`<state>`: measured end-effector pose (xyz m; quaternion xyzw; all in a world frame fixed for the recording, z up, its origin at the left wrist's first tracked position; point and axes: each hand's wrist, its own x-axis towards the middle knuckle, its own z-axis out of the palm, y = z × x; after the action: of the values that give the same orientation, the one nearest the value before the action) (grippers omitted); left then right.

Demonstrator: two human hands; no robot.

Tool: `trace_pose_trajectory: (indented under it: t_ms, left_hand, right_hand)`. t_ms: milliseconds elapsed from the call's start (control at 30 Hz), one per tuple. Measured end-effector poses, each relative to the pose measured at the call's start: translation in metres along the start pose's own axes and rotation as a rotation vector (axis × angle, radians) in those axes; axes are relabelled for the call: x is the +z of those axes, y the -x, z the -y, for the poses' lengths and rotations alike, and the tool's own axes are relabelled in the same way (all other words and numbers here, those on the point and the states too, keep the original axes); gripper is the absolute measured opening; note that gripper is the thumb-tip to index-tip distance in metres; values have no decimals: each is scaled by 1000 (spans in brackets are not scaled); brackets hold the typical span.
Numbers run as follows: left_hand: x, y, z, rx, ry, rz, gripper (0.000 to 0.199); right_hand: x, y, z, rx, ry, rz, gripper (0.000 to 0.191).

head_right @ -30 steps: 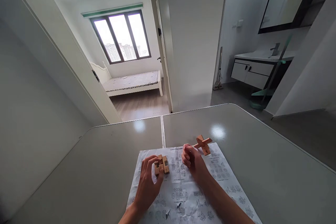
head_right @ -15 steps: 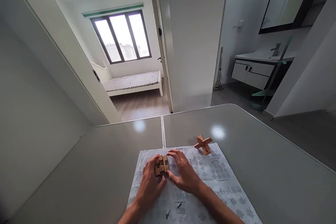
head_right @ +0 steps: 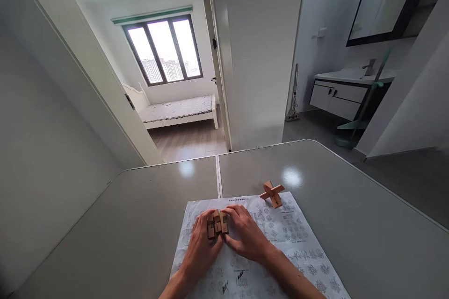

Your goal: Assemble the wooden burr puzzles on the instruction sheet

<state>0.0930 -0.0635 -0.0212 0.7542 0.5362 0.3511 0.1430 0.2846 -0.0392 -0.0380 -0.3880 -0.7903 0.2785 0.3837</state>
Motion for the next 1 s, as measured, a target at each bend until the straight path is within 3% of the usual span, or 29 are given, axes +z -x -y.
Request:
trace_pose_trajectory:
  t_ms: [233,567,733,1000]
  left_hand:
    - [1,0,0,-9,27,-10,59]
    - [0,-1,-1,19,96,-46,61]
    - [0,-1,-2,61,88,-48,59]
    - [-2,0,-4,79,85,-62,52]
  right_hand:
    - [5,0,-3,71,-4,-121,70]
    - [1,-3,-3,135,-50,-300,55]
    - [0,-3,-2,174,-66,-324,53]
    - [0,-3,-1,89,-49,-250,58]
